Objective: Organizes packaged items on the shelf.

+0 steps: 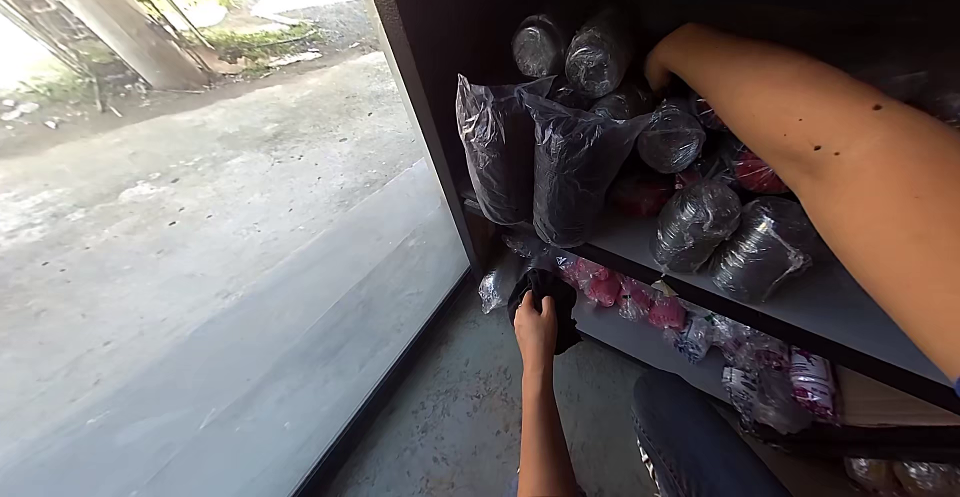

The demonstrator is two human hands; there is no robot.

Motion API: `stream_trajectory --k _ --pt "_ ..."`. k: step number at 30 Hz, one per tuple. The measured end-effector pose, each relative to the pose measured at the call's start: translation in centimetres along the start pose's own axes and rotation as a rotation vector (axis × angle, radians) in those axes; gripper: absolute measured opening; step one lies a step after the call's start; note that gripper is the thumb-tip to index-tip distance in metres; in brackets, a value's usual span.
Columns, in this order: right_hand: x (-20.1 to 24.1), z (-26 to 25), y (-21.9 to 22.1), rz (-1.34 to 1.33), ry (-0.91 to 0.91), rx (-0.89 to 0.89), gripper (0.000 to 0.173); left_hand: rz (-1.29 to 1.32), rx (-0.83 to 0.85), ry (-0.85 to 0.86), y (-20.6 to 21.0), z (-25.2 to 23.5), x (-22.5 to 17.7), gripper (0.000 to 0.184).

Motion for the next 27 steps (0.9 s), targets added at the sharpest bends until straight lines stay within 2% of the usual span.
stream_trajectory --k 5,9,11,15,17,19,23,25,27 --pt "-0.1 0.3 0.0 -0.092 0.050 0.011 0.037 0.000 0.010 -0.005 0.3 -0.4 0.1 0.030" --pt "-2.6 -4.2 0.5 0.091 0.029 -0.039 0.047 0.001 0.005 -0.005 0.0 -0.6 0.2 0.029" --pt "-3.1 -4.1 0.2 0.097 0.024 -0.033 0.052 -0.003 0.004 -0.004 -0.2 -0.7 0.3 0.029" --pt "-4.2 -2.8 -1.2 -0.093 -0.051 -0.116 0.061 0.004 -0.010 -0.010 -0.8 -0.5 0.4 0.030" --pt "-5.1 -2.6 -1.8 -0.200 -0.111 -0.206 0.075 0.014 -0.017 -0.009 -0.9 -0.6 0.5 0.030" --pt "-5.9 -1.8 -2.4 -0.336 -0.179 -0.288 0.081 0.020 -0.014 -0.004 -0.8 -0.6 0.4 0.030" --pt "-6.1 1.0 -3.3 -0.494 -0.280 -0.407 0.065 0.012 -0.008 0.004 -0.4 -0.5 0.2 0.030" --pt "-5.6 3.3 -3.6 -0.491 -0.257 -0.401 0.051 0.007 -0.002 0.011 -0.3 -0.4 0.1 0.030" --pt "-5.1 5.5 -3.2 -0.509 -0.272 -0.388 0.050 -0.003 0.004 0.017 -0.2 -0.3 -0.1 0.030"
Point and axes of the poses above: each hand's wrist, its own z-axis away from the middle knuckle, its own y-axis out of the palm, x = y × z, the point moved 6 cm from there along -z, towards the middle knuckle, and after that the axes turned 1 degree about z, right-handed, at the moved point
